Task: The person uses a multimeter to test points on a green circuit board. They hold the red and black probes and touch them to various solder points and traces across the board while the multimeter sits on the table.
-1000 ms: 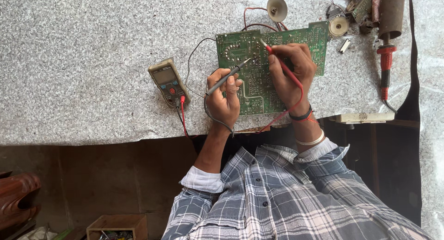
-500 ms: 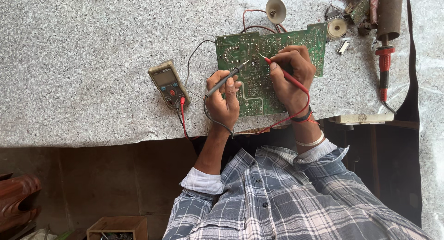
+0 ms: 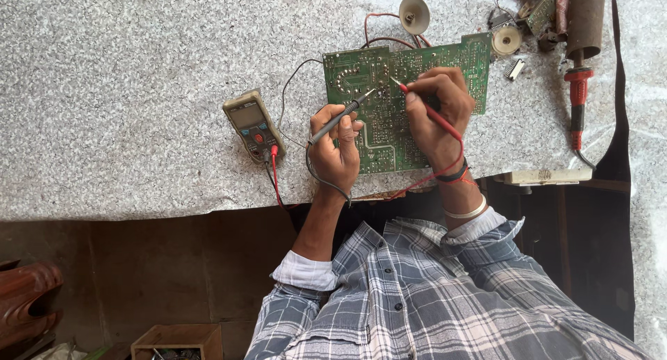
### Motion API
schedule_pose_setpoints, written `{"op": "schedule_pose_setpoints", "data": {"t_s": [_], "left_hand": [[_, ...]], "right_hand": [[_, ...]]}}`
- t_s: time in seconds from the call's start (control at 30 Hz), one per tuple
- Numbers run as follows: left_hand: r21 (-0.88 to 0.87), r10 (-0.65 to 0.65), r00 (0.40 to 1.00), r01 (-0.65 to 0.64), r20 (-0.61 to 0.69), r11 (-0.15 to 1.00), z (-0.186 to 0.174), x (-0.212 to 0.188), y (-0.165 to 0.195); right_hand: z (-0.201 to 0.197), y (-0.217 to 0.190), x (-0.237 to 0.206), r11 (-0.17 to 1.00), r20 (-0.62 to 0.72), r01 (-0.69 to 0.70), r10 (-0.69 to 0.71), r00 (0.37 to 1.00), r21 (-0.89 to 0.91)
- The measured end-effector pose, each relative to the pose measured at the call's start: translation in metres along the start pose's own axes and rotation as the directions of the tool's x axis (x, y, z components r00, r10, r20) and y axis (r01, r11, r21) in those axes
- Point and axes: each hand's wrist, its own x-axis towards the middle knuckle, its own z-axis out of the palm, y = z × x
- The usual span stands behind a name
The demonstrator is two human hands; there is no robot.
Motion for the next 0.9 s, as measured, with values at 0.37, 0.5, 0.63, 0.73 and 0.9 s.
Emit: {"op": "schedule_pose_setpoints", "data": {"t_s": [0.37, 0.5, 0.63, 0.73, 0.9], "left_hand": [[-0.018, 0.019, 1.0, -0.019, -0.001, 1.0, 0.0002, -0.0012, -0.0026], [-0.02, -0.004, 1.0, 0.004, -0.002, 1.0, 0.0, -0.0003, -0.0014], [-0.014, 0.009, 1.0, -0.009, 0.003, 1.0, -0.0009, 0.0003, 0.0008], [-0.018, 0.008, 1.0, -0.008, -0.006, 1.0, -0.001, 0.0014, 0.0015], [-0.03, -0.018, 1.0, 0.018, 0.001, 0.999, -0.0009, -0.0001, 0.0014]], "right_hand": [[0.0013, 0.0034, -0.0008, 0.994, -0.011, -0.086, 0.087, 0.996, 0.069], [0.0, 0.0025, 0.002, 0.998, 0.036, 0.018, -0.02, 0.999, 0.052], [0.0004, -0.0007, 0.0028, 0.999, 0.046, -0.011, 0.009, 0.999, 0.051], [0.0007, -0.0019, 0.0034, 0.998, 0.124, 0.066, -0.063, 0.99, -0.018], [0.0013, -0.0018, 0.004, 0.999, 0.061, 0.045, -0.044, 0.997, -0.024]]}}
